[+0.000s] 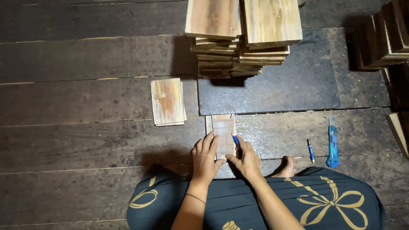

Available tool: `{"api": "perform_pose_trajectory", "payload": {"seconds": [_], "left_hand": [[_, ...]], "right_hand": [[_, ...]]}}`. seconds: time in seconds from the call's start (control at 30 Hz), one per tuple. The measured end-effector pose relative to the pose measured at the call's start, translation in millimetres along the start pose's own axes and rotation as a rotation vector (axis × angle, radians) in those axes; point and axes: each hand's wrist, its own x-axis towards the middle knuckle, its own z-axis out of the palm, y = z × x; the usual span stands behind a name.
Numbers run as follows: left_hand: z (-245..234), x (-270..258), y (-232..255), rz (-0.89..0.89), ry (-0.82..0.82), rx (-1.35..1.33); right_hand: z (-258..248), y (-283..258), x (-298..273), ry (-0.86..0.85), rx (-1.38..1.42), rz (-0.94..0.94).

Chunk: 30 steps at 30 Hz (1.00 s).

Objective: The person sits on the floor and uses a pen to mark lines on small rectangular wooden pieces. They pick up each piece from a stack, place it on the floor, draw lines on it, and then set it aside. The process is repeated for several pieces.

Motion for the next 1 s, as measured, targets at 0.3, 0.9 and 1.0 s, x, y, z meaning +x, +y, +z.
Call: {"api": "perform_pose_trajectory", "payload": {"seconds": [0.3,0.9,1.0], "left_hand": [[7.7,0.0,-2.2,-0.013,0.007,0.019],[-13.6,4.6,15.9,0.017,0.084,0.094],[-16.6,10.8,21.4,0.075,0.05,0.126]], "right_hand": [[4.8,8.9,1.7,0.015,-0.091,-0.061],[-15.8,8.3,6.5,0.037,0.217,-0.063],[-34.2,-7.3,6.2,0.107,0.149,0.007]]}}
